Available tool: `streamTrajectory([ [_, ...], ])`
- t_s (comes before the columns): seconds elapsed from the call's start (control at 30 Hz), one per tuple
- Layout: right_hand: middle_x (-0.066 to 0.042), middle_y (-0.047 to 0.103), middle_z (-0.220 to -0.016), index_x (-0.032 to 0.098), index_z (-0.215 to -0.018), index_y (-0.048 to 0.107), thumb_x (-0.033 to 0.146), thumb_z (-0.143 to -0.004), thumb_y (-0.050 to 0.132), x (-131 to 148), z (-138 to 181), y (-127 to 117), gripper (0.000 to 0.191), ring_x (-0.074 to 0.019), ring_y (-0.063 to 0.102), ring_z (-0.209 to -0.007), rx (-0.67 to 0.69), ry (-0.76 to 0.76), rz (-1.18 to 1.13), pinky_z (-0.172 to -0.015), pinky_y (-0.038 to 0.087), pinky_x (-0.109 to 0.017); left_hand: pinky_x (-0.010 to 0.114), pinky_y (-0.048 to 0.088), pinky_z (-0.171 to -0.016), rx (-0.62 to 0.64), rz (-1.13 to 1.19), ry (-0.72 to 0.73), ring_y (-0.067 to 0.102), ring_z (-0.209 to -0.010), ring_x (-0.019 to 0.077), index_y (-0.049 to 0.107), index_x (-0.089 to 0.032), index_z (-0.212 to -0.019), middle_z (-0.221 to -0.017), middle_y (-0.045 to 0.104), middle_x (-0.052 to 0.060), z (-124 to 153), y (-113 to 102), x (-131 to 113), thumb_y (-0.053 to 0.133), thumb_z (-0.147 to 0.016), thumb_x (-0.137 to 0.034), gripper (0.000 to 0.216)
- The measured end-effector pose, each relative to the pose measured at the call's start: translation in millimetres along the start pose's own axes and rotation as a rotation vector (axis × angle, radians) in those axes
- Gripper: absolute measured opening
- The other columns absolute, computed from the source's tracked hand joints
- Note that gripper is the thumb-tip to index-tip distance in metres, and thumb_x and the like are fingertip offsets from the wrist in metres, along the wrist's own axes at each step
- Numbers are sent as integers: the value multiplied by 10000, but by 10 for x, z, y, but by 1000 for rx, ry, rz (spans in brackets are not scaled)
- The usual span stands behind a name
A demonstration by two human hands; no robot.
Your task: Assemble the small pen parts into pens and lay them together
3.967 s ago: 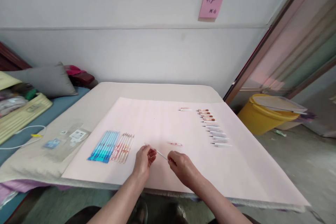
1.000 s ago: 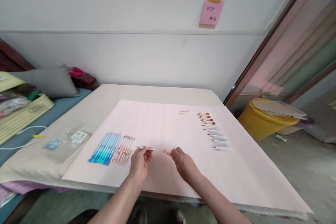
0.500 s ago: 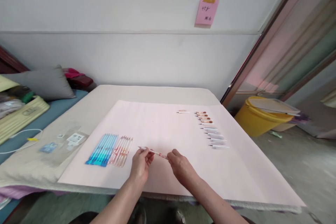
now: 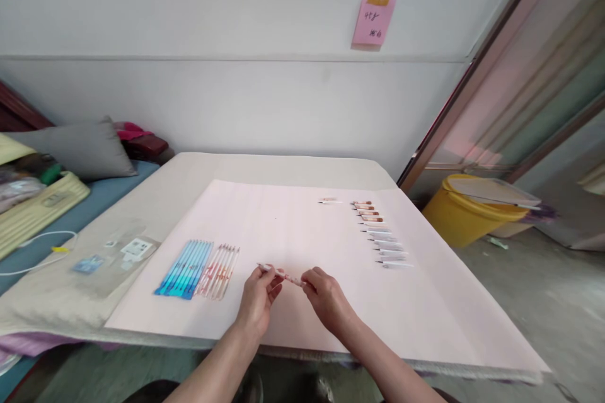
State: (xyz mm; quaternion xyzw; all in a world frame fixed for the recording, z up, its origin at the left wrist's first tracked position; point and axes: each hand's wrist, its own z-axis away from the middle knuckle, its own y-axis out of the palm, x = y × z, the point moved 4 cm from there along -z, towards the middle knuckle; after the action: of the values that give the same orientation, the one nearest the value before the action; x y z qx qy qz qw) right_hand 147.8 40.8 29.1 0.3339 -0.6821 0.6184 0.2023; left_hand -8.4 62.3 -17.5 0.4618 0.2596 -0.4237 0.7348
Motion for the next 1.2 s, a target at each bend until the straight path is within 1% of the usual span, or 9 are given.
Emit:
streamTrajectory([
  [0.23,40,520,-536,174,-744,560,194,-716,485,-193,-56,92,83,-104,507,-466,97,296,-421,-460,386,-219,241,457,-672,38,-16,15,610,-763,139,561,-157,-800,-868,656,88,21,31,-33,652,-708,-313,202],
  [0.4,30,525,-540,173,-779,588,216,-733,465,-183,-49,109,138,-114,525,-492,65,305,-406,-500,422,-237,246,468,-673,1,7,32,615,-749,142,558,-156,-787,-839,656,87,12,11,-18,663,-699,-271,178],
  [0.5,-22,589,-780,193,-830,614,153,-696,501,-63,-13,62,180,-123,555,-637,-40,142,-230,-625,432,-257,245,471,-675,-19,30,46,613,-735,135,557,-157,-776,-821,654,80,4,-4,-29,669,-693,-259,173],
  [0.57,-36,580,-841,195,-804,615,136,-701,490,1,7,57,172,-122,558,-672,-62,62,-149,-649,430,-254,239,470,-665,-8,33,44,609,-731,130,558,-159,-784,-834,654,81,2,0,-42,669,-694,-266,178],
  [0.7,16,541,-604,176,-833,577,188,-762,407,-80,10,155,185,-103,543,-476,88,276,-376,-478,428,-218,227,461,-649,19,-2,47,595,-719,117,563,-157,-798,-863,651,85,16,26,-67,661,-703,-301,198],
  [0.77,34,535,-580,173,-876,550,197,-756,397,-125,5,193,196,-101,540,-430,121,360,-498,-424,416,-206,230,459,-655,23,-12,58,592,-725,117,565,-156,-800,-864,650,84,27,35,-70,656,-706,-314,205],
  [0.87,38,536,-562,178,-795,542,214,-764,386,-124,-1,204,163,-97,543,-434,119,325,-514,-427,410,-198,240,458,-667,16,-10,66,593,-731,122,567,-156,-801,-859,650,84,36,32,-65,655,-705,-316,206],
  [1.07,45,542,-570,195,-775,547,188,-726,468,-25,26,162,94,-86,550,-502,80,208,-322,-503,398,-189,251,460,-671,1,5,57,603,-733,136,581,-153,-777,-839,655,87,23,20,-76,670,-686,-310,203],
  [1.2,38,552,-613,201,-865,518,322,-825,349,-37,23,201,211,-72,498,-371,204,330,-467,-376,344,-184,248,463,-664,21,6,45,609,-736,142,588,-148,-758,-820,655,87,26,40,-78,670,-684,-314,200],
])
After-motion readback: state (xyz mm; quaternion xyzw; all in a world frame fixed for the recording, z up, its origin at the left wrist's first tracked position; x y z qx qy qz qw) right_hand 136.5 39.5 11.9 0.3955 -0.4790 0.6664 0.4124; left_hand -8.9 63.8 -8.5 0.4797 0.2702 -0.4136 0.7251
